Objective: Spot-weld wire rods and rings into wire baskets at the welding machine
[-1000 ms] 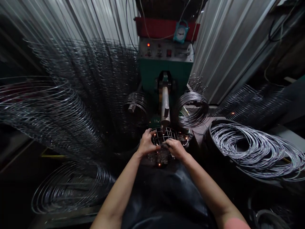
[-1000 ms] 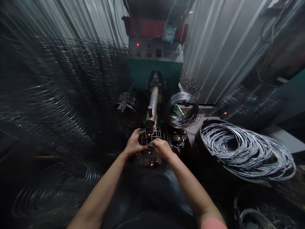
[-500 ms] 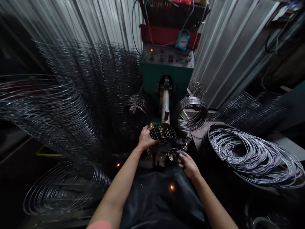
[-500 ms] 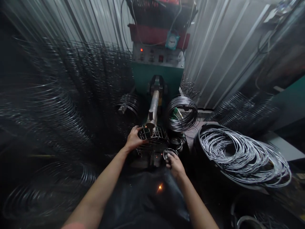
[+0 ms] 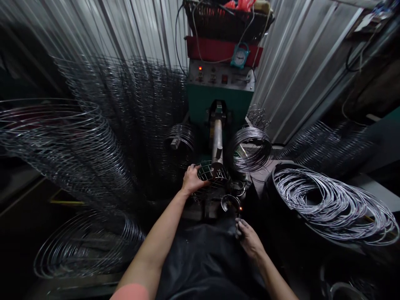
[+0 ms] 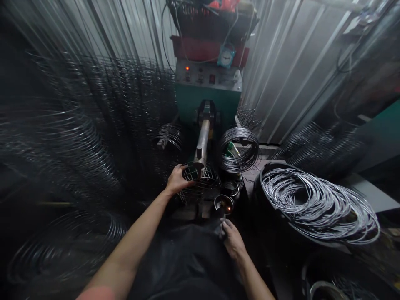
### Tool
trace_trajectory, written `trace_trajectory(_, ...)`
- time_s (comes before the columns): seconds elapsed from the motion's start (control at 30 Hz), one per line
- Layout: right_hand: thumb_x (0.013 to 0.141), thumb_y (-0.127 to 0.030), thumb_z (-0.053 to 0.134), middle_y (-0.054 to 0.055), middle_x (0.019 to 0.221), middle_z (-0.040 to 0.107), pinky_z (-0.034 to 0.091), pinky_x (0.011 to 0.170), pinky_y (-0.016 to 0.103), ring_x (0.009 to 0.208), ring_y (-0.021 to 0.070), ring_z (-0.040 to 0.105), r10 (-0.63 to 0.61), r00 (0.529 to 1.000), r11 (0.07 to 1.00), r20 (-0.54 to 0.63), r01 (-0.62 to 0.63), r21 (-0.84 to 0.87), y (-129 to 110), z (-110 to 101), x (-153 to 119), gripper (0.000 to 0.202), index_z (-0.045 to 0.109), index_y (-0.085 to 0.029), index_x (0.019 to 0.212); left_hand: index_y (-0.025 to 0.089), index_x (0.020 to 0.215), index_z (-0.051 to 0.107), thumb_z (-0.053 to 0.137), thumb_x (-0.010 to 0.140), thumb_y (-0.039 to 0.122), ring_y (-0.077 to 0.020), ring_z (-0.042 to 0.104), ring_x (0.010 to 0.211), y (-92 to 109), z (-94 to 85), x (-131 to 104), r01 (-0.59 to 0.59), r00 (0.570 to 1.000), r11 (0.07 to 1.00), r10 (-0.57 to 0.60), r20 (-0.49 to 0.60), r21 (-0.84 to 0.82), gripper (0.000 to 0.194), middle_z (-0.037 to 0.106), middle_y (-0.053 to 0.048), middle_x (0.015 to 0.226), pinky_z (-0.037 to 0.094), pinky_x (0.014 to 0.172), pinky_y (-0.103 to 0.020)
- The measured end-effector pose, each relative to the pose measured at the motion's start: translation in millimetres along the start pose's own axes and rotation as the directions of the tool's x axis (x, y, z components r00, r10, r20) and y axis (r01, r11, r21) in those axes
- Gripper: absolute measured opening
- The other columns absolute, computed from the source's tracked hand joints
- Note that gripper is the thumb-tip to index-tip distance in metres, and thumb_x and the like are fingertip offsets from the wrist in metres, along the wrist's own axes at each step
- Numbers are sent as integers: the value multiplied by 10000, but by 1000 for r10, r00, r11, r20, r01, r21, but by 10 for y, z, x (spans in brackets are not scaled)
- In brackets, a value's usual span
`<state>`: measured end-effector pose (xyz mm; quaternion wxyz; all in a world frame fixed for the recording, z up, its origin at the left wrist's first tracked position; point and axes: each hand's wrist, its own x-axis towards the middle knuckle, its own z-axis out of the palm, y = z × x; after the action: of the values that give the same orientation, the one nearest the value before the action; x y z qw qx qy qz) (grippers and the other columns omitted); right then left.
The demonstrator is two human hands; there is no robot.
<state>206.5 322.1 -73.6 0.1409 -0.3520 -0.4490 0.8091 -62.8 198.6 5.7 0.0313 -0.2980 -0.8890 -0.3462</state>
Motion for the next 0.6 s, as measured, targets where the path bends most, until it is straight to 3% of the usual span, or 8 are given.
trace_trajectory(0.1,599,-449,752,-60,557,481,231,375,183,384,41,285,-46,999,996,-29,43,-78,17,-61,-41,378,623,-180,831,157,1175,552,794,503,422,-301,442,1206,22,0,-30,9,1000,1000,-9,-16,30,761,491,-122,1230,395,1004,-385)
trace_trajectory(0.2,673,-485,683,-15,608,566,354,426,207,472,100,463,-252,967,911,-49,219,-351,20,-131,-78,341,632,-180,818,156,1173,549,788,515,439,-308,452,1182,73,11,-77,37,997,998,-33,-65,60,755,502,-128,1204,402,986,-417)
trace_trajectory(0.27,707,-468,652,37,724,646,464,576,248,652,168,589,-374,927,775,34,333,-537,91,-196,-129,300,651,-181,794,156,1177,542,781,528,455,-312,452,1178,105,16,-100,59,995,996,-54,-88,63,753,499,-135,1209,400,981,-432)
trace_trajectory(0.33,735,-430,625,60,787,678,489,690,280,758,204,627,-425,893,638,151,414,-649,218,-278,-199,249,672,-193,796,165,1197,526,767,551,485,-323,431,1205,102,16,-119,74,995,996,-69,-77,57,760,484,-147,1245,370,1002,-465)
trace_trajectory(0.43,753,-393,605,59,793,685,490,728,293,763,207,637,-429,862,547,271,487,-681,377,-399,-284,207,692,-211,801,186,1322,396,738,574,564,-358,308,1312,-33,30,-197,65,998,998,-65,-8,10,905,367,-180,1389,242,1054,-577)
trace_trajectory(0.5,735,-399,628,60,800,685,489,743,291,782,209,636,-422,880,593,218,450,-667,367,-446,-286,212,697,-206,788,205,1412,223,744,546,598,-379,189,1367,-216,78,-316,70,997,996,-69,23,-47,1085,228,-193,1475,158,1055,-637)
trace_trajectory(0.6,678,-448,678,38,708,665,484,590,258,655,182,614,-336,936,811,-102,232,-538,182,-431,-182,293,683,-184,805,227,1447,28,782,494,582,-380,83,1391,-531,230,-555,117,993,979,-117,10,-166,1266,70,-206,1515,151,1064,-629)
